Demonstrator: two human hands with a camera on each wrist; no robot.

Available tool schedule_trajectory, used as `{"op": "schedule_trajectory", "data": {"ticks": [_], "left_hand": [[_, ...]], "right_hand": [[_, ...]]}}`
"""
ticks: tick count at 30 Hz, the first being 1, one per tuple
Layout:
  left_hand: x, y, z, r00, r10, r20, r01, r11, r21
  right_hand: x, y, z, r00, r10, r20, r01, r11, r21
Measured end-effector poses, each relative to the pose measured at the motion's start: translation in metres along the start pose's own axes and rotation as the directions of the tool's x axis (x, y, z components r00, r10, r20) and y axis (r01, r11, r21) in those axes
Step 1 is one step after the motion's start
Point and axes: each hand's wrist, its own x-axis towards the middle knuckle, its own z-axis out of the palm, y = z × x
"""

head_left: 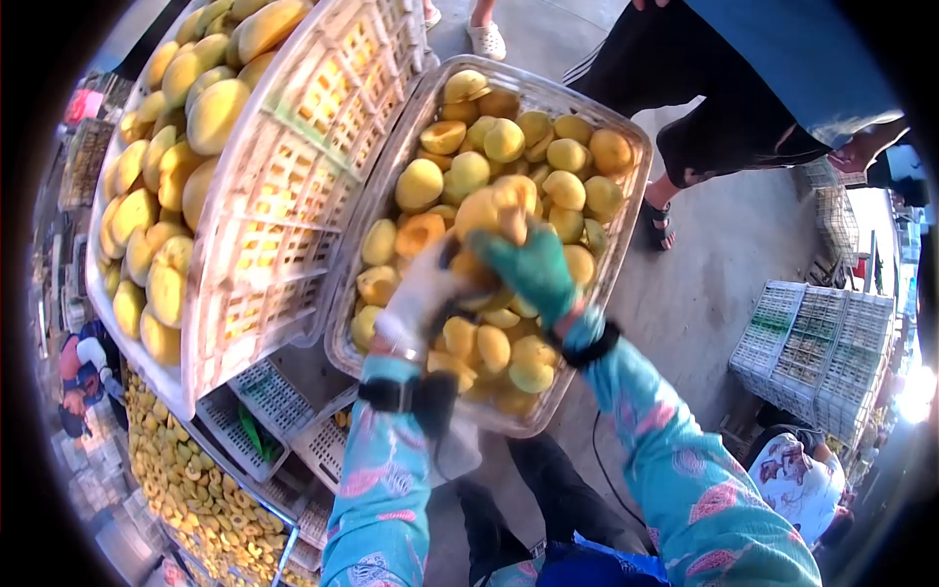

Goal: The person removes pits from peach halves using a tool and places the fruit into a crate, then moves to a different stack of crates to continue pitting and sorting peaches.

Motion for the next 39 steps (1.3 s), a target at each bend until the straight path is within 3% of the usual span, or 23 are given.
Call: {"op": "schedule_trajectory", "data": {"ticks": [3,4,6,8,9,10,13,14,17,19,20,21,24,26,28,29,30,31,34,35,37,38,39], "left_hand": [[-0.100,-0.027,-0.036,0.976,-0.120,-0.182,0.172,0.938,0.301],[-0.144,-0.022,-0.037,0.980,-0.110,-0.166,0.142,0.970,0.196],[-0.228,-0.058,-0.067,0.919,-0.211,-0.334,0.222,0.975,-0.003],[-0.283,-0.086,-0.075,0.749,-0.310,-0.586,0.338,0.939,-0.065],[-0.316,-0.134,-0.104,0.752,-0.200,-0.629,0.453,0.850,0.270],[-0.318,-0.109,-0.081,0.659,-0.125,-0.742,0.741,0.281,0.610],[-0.274,-0.080,-0.049,0.732,0.364,-0.575,0.382,0.480,0.790],[-0.246,-0.077,-0.039,0.721,0.499,-0.481,0.282,0.423,0.861],[-0.142,-0.059,0.018,0.730,0.679,-0.073,-0.181,0.295,0.938],[-0.086,-0.038,0.072,0.824,0.567,-0.004,-0.157,0.235,0.959],[-0.057,-0.047,0.086,0.824,0.565,0.045,-0.163,0.160,0.974],[-0.028,-0.054,0.103,0.796,0.605,0.013,-0.038,0.028,0.999],[0.041,-0.052,0.111,0.689,0.723,0.048,0.054,-0.118,0.992],[0.061,-0.048,0.097,0.837,0.546,0.027,-0.037,0.007,0.999],[0.070,-0.037,0.062,0.809,0.587,-0.034,-0.244,0.388,0.889],[0.047,-0.014,0.052,0.858,0.478,-0.188,-0.168,0.607,0.776],[0.012,0.001,0.046,0.860,0.423,-0.285,-0.246,0.833,0.495],[-0.025,0.006,0.031,0.873,0.371,-0.317,-0.283,0.914,0.289],[-0.159,0.005,-0.006,0.795,0.284,-0.536,-0.246,0.959,0.143],[-0.195,-0.004,-0.021,0.752,0.169,-0.638,-0.079,0.983,0.167],[-0.255,-0.074,-0.082,0.746,0.179,-0.642,0.288,0.782,0.553],[-0.283,-0.091,-0.086,0.804,0.270,-0.529,0.409,0.393,0.823],[-0.290,-0.102,-0.084,0.779,0.300,-0.551,0.494,0.247,0.833]], "right_hand": [[-0.085,0.004,0.064,0.969,0.235,0.081,-0.238,0.971,0.031],[-0.110,0.005,0.091,0.930,0.346,0.124,-0.350,0.937,0.010],[-0.150,-0.001,0.135,0.988,0.027,0.155,-0.007,0.992,-0.129],[-0.149,0.039,0.152,0.989,0.055,0.137,-0.061,0.997,0.036],[-0.136,0.030,0.134,0.983,0.131,0.125,-0.126,0.991,-0.047],[-0.107,0.017,0.107,0.990,0.129,0.061,-0.113,0.969,-0.221],[-0.010,-0.038,0.023,0.993,0.114,-0.042,-0.107,0.661,-0.742],[0.012,-0.007,0.005,0.984,-0.139,0.115,0.171,0.508,-0.844],[0.050,0.008,-0.016,0.904,0.159,0.396,0.356,0.231,-0.906],[0.067,0.008,-0.030,0.866,0.153,0.476,0.350,0.495,-0.795],[0.059,-0.025,-0.036,0.888,0.362,0.285,-0.101,0.757,-0.646],[0.052,-0.035,-0.048,0.924,0.335,0.183,-0.240,0.882,-0.405],[0.035,-0.006,-0.093,0.945,0.309,-0.110,-0.265,0.918,0.294],[-0.002,-0.003,-0.107,0.916,0.341,-0.212,-0.269,0.913,0.305],[-0.050,-0.011,-0.104,0.892,0.419,-0.172,-0.350,0.879,0.324],[-0.076,-0.028,-0.092,0.894,0.435,-0.102,-0.372,0.851,0.369],[-0.100,-0.032,-0.078,0.909,0.415,-0.031,-0.370,0.840,0.397],[-0.123,-0.042,-0.065,0.823,0.563,0.078,-0.550,0.754,0.358],[-0.172,-0.036,0.004,0.836,0.509,0.206,-0.549,0.770,0.326],[-0.179,-0.024,0.016,0.829,0.508,0.233,-0.558,0.777,0.291],[-0.160,-0.011,0.020,0.910,0.406,0.086,-0.390,0.907,-0.159],[-0.142,-0.011,0.019,0.922,0.386,0.003,-0.349,0.836,-0.423],[-0.114,-0.005,0.015,0.980,0.180,-0.079,-0.197,0.887,-0.417]]}}
